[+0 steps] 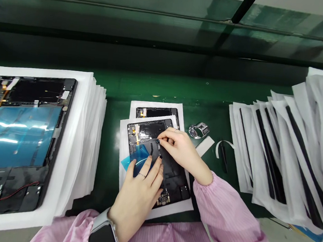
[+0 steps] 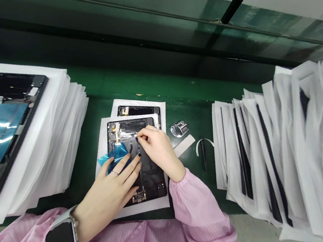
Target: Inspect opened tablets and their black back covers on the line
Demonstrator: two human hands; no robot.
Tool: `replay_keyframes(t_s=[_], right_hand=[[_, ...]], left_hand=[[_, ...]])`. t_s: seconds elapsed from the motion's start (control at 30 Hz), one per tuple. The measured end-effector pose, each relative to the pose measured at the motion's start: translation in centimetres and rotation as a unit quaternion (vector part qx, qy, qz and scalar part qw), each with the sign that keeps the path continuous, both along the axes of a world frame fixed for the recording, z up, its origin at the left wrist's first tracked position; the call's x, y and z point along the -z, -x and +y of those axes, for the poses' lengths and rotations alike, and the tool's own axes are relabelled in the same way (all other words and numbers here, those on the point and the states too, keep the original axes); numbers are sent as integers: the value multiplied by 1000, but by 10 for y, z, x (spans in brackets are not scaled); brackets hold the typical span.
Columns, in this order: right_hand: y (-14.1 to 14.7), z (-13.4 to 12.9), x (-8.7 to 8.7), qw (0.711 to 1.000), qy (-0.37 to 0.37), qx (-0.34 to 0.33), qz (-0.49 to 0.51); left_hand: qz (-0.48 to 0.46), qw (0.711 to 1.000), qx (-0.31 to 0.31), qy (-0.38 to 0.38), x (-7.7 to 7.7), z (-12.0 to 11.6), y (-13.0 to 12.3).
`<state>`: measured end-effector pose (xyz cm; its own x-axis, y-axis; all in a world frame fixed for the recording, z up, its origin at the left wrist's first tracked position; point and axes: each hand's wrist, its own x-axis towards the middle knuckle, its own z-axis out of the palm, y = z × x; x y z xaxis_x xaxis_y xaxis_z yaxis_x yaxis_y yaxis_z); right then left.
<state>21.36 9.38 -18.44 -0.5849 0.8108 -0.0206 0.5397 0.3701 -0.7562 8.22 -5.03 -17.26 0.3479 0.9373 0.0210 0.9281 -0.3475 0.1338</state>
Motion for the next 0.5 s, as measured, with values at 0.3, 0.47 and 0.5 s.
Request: replay_keyframes(t_s=[0.3,0.47,0.5], right_hand=[[-11,9,4,996,-64,-61,-32],[-7,4,7,994,-90,-43,-51],[-6,3,8,993,-93,-38,-54]], left_hand=[[5,1000,1,7,1,1,1],[12,1000,11,-3,0,0,1],[13,1000,13,-5,0,0,1]])
